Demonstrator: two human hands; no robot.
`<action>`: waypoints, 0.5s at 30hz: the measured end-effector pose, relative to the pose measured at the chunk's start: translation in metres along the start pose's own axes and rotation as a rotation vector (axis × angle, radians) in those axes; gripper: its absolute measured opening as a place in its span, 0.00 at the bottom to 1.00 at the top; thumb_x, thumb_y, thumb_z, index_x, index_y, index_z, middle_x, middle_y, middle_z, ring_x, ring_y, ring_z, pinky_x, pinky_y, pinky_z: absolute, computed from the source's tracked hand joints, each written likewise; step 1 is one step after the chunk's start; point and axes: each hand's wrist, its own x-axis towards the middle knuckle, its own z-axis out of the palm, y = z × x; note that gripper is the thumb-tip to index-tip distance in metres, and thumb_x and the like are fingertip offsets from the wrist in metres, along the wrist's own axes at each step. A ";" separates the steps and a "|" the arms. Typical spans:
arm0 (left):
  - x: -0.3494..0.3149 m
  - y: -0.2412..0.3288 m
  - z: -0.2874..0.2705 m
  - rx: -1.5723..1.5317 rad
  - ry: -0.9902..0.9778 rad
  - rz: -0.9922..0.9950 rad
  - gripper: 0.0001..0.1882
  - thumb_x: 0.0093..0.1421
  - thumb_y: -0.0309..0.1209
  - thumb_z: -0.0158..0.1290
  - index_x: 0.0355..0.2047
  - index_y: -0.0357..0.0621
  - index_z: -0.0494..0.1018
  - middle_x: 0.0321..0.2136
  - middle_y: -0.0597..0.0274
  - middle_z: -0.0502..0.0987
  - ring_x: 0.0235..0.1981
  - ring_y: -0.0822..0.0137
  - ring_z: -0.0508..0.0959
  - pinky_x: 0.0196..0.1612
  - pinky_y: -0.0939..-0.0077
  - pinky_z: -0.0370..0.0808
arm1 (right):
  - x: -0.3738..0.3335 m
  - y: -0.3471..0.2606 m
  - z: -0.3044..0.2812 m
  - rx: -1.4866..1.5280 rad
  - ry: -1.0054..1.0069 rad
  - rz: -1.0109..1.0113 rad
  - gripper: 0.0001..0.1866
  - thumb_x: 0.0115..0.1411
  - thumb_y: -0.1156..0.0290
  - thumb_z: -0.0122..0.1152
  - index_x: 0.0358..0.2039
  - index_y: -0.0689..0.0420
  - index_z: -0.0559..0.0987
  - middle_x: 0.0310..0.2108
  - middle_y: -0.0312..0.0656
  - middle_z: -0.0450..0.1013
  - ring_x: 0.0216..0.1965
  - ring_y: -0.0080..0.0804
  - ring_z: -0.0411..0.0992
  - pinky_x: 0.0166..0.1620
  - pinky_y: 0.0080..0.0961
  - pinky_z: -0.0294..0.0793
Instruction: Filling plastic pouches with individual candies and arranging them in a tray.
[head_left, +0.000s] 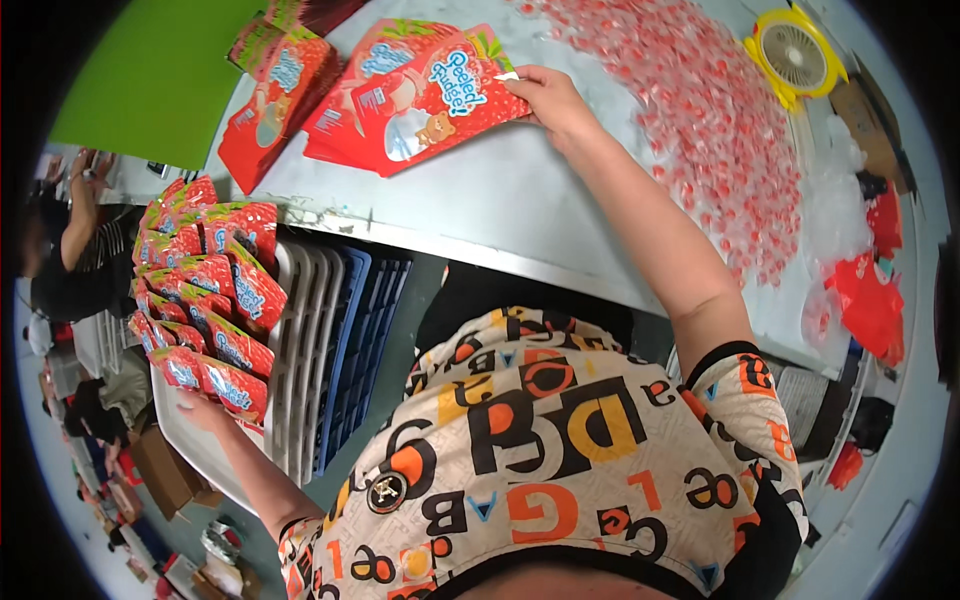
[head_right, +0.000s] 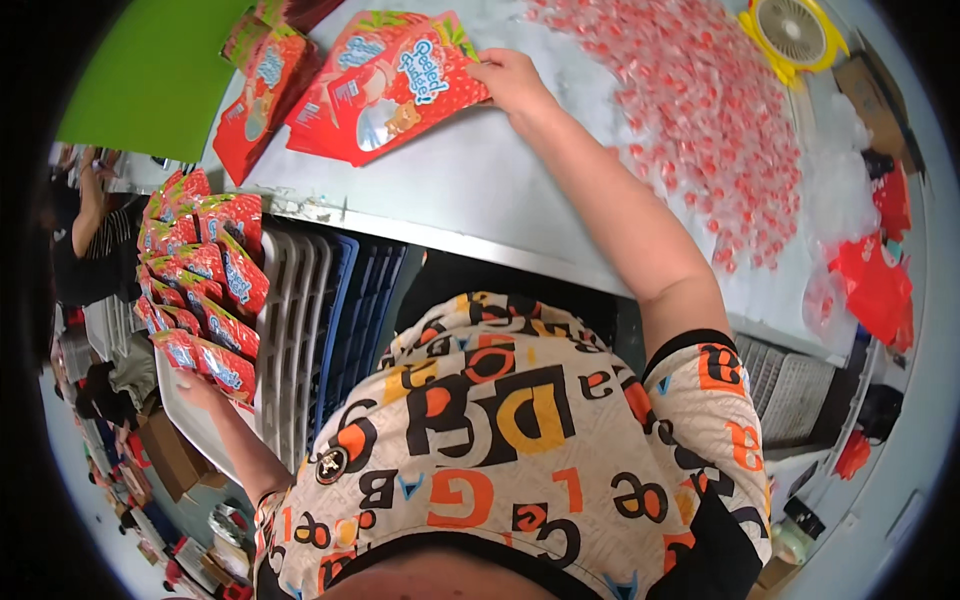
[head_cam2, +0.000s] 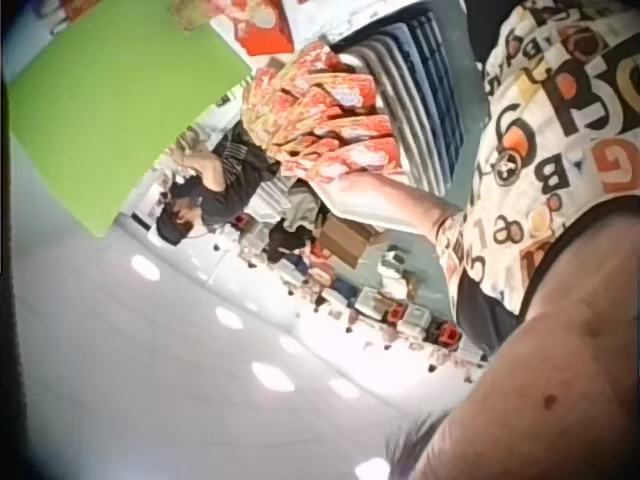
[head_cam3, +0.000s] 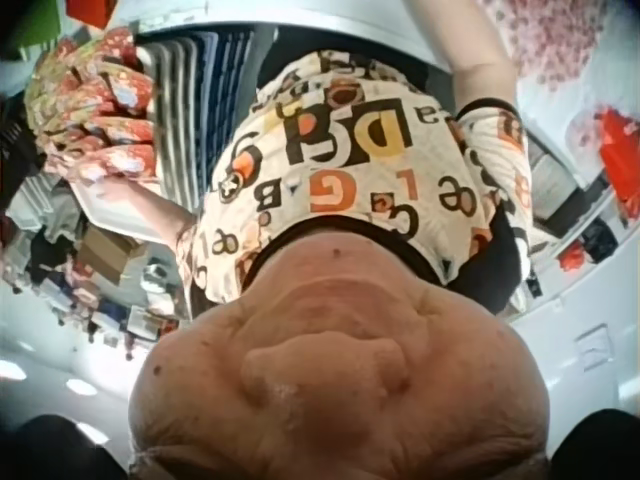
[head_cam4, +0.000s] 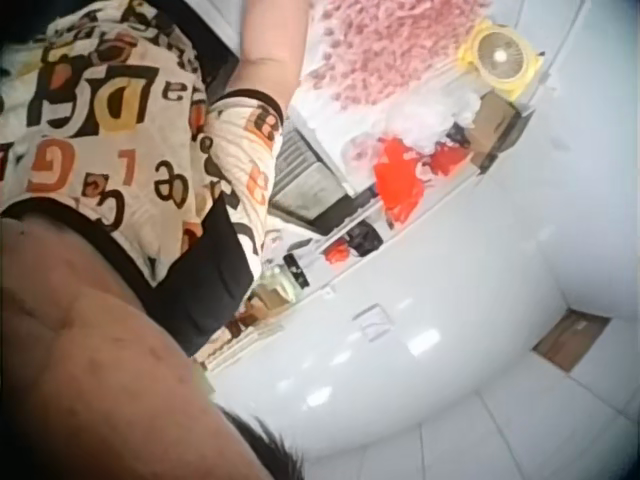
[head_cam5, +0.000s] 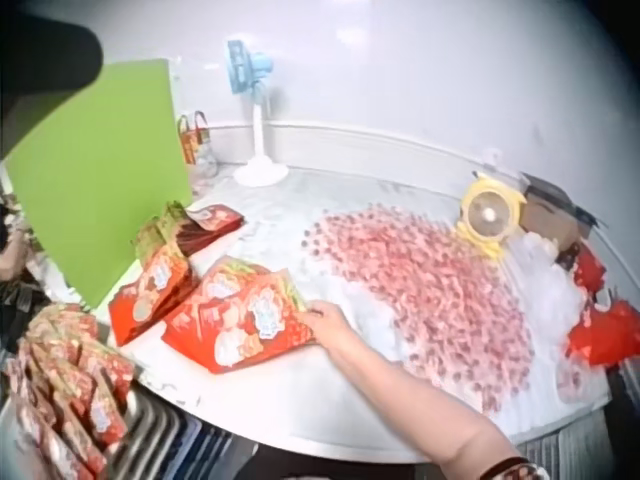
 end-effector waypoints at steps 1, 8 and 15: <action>-0.039 0.058 0.032 -0.090 0.158 0.018 0.34 0.68 0.47 0.51 0.62 0.30 0.63 0.53 0.38 0.73 0.52 0.50 0.76 0.54 0.58 0.73 | -0.009 0.008 -0.019 0.024 0.046 0.003 0.13 0.66 0.70 0.58 0.46 0.65 0.78 0.39 0.41 0.80 0.37 0.24 0.79 0.44 0.23 0.80; -0.238 0.230 0.070 -0.403 -0.471 0.527 0.14 0.64 0.23 0.55 0.51 0.36 0.75 0.46 0.55 0.79 0.48 0.69 0.77 0.51 0.75 0.73 | -0.102 0.036 -0.036 0.107 -0.060 0.127 0.14 0.67 0.68 0.58 0.46 0.66 0.79 0.38 0.41 0.80 0.38 0.22 0.79 0.46 0.20 0.79; -0.427 0.309 0.140 -0.494 -1.164 0.852 0.09 0.58 0.30 0.64 0.31 0.37 0.78 0.24 0.62 0.79 0.23 0.75 0.77 0.26 0.80 0.71 | -0.182 0.043 -0.034 0.050 -0.207 -0.128 0.08 0.64 0.73 0.62 0.37 0.66 0.82 0.32 0.35 0.79 0.34 0.15 0.75 0.39 0.15 0.75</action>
